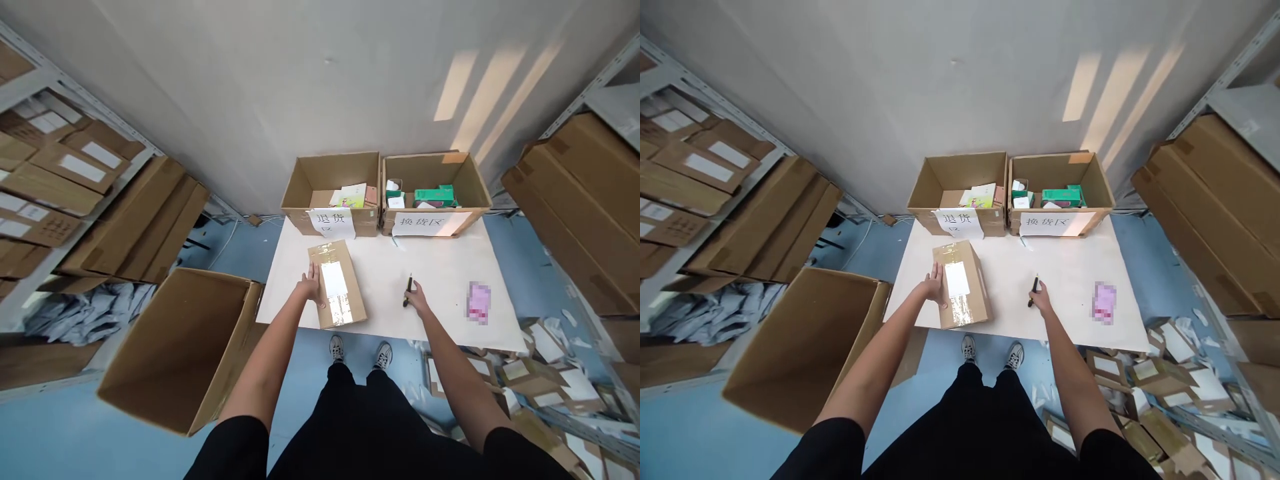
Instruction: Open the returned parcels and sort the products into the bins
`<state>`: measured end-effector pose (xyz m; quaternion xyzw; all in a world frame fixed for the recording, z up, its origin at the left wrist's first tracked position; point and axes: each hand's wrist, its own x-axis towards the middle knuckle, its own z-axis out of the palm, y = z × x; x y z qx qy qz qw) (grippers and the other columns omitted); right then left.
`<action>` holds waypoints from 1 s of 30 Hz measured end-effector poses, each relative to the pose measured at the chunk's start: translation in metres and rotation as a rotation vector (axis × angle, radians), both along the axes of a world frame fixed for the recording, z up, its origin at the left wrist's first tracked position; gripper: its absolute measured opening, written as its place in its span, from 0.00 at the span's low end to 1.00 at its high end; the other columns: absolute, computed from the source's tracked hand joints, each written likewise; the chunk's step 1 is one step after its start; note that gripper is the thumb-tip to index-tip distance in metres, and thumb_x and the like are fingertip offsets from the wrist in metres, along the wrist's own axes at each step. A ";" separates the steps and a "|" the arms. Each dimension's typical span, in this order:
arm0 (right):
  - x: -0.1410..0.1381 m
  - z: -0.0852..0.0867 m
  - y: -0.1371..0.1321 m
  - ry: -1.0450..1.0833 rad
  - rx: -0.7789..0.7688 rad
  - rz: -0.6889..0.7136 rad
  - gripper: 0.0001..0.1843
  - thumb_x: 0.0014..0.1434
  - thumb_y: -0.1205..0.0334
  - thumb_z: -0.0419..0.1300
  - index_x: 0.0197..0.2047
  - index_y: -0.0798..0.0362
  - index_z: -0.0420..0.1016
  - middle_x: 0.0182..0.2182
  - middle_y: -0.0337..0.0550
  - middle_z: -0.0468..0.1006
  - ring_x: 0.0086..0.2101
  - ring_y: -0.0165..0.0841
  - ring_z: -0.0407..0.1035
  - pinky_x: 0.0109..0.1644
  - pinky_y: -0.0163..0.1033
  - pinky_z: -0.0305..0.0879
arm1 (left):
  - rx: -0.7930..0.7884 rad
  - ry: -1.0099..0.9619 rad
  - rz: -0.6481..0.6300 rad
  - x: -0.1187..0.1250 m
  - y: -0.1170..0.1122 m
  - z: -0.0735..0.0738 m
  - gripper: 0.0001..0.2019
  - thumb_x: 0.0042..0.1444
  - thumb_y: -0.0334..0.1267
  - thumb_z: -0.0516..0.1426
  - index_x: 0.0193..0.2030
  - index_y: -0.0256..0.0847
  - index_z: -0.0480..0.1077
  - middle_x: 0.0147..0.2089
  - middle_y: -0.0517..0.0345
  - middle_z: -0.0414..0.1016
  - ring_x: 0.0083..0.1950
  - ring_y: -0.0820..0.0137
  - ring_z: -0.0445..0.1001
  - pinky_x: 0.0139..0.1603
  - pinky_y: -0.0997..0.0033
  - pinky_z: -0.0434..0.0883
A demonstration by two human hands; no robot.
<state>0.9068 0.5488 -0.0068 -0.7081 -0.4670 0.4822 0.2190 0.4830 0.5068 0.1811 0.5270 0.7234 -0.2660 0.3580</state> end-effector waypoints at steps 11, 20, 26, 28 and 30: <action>-0.198 0.157 0.018 0.179 0.381 0.406 0.39 0.64 0.53 0.58 0.77 0.47 0.57 0.49 0.47 0.82 0.34 0.38 0.79 0.47 0.47 0.78 | 0.167 -0.029 -0.123 0.007 -0.003 -0.010 0.90 0.23 0.64 0.76 0.81 0.35 0.21 0.80 0.37 0.10 0.80 0.39 0.18 0.80 0.40 0.42; -0.285 0.173 0.032 -0.421 0.390 0.664 0.38 0.64 0.70 0.55 0.77 0.50 0.59 0.62 0.50 0.78 0.59 0.43 0.73 0.66 0.43 0.65 | 0.276 -0.106 -0.115 0.001 -0.009 -0.020 0.88 0.23 0.71 0.73 0.81 0.36 0.25 0.82 0.40 0.17 0.80 0.41 0.16 0.80 0.40 0.39; -0.286 0.171 0.021 -0.438 0.380 0.670 0.38 0.65 0.71 0.54 0.77 0.54 0.57 0.63 0.52 0.76 0.60 0.42 0.72 0.66 0.43 0.64 | 0.288 -0.118 -0.107 0.005 -0.004 -0.019 0.88 0.22 0.71 0.73 0.82 0.36 0.27 0.83 0.39 0.20 0.80 0.40 0.16 0.79 0.39 0.40; -0.287 0.171 0.019 -0.439 0.383 0.671 0.38 0.65 0.71 0.54 0.77 0.54 0.57 0.64 0.52 0.75 0.61 0.42 0.71 0.67 0.43 0.64 | 0.297 -0.119 -0.109 0.005 -0.005 -0.019 0.87 0.22 0.71 0.72 0.82 0.37 0.28 0.83 0.38 0.21 0.80 0.40 0.17 0.79 0.39 0.39; -0.290 0.172 0.018 -0.447 0.377 0.669 0.39 0.64 0.71 0.54 0.77 0.53 0.57 0.64 0.52 0.76 0.61 0.42 0.72 0.67 0.45 0.64 | 0.306 -0.119 -0.130 0.004 -0.005 -0.019 0.87 0.23 0.72 0.72 0.82 0.36 0.29 0.83 0.37 0.22 0.80 0.41 0.16 0.79 0.39 0.39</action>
